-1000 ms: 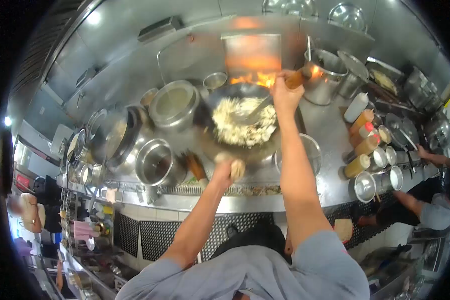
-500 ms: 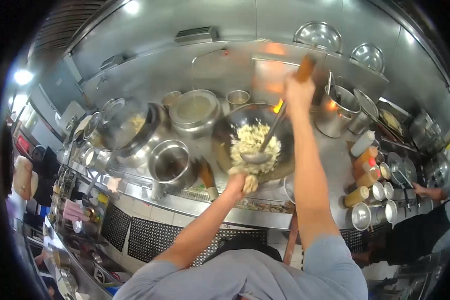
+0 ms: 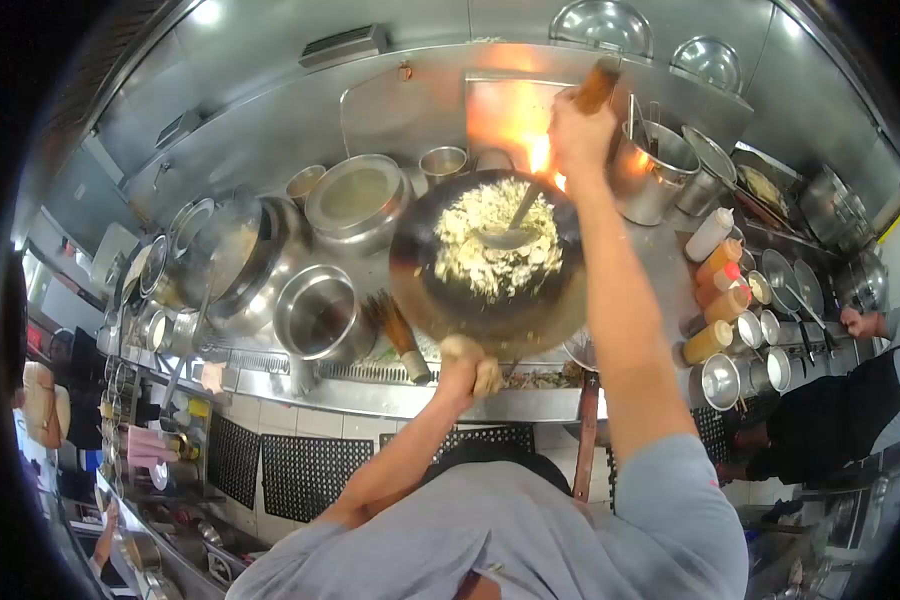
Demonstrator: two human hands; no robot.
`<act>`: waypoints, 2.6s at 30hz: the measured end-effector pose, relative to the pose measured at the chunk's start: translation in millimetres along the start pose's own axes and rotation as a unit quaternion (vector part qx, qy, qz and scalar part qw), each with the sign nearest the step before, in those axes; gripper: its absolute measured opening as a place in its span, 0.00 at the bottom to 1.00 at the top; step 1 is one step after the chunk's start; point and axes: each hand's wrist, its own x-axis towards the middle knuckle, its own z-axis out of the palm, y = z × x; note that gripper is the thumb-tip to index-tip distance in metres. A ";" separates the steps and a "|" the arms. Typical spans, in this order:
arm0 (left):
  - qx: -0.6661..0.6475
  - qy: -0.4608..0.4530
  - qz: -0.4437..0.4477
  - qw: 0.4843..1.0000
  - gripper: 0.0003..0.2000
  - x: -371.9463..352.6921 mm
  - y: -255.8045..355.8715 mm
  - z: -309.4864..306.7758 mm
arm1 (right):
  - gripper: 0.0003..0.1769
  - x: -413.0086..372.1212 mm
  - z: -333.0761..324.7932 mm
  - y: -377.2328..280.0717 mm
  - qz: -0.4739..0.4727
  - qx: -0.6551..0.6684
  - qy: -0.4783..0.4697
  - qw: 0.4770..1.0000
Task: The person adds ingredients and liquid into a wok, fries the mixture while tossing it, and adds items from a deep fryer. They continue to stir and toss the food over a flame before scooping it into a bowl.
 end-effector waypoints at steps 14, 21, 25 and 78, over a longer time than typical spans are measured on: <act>-0.032 -0.080 -0.131 0.988 0.08 70.0 36.9 11.1 | 0.03 -79.0 -23.7 75.8 -0.051 -0.013 -0.001 0.999; -0.102 -0.049 -0.147 0.983 0.07 21.5 63.1 24.6 | 0.06 -41.9 10.7 5.7 0.096 0.062 -0.069 0.991; -0.039 -0.003 -0.085 0.996 0.05 -59.4 57.0 32.6 | 0.09 4.3 4.7 5.0 0.035 -0.055 0.015 0.998; -0.032 -0.050 -0.065 0.996 0.07 20.5 45.5 24.4 | 0.03 -39.7 -8.9 43.7 0.042 0.025 -0.054 0.997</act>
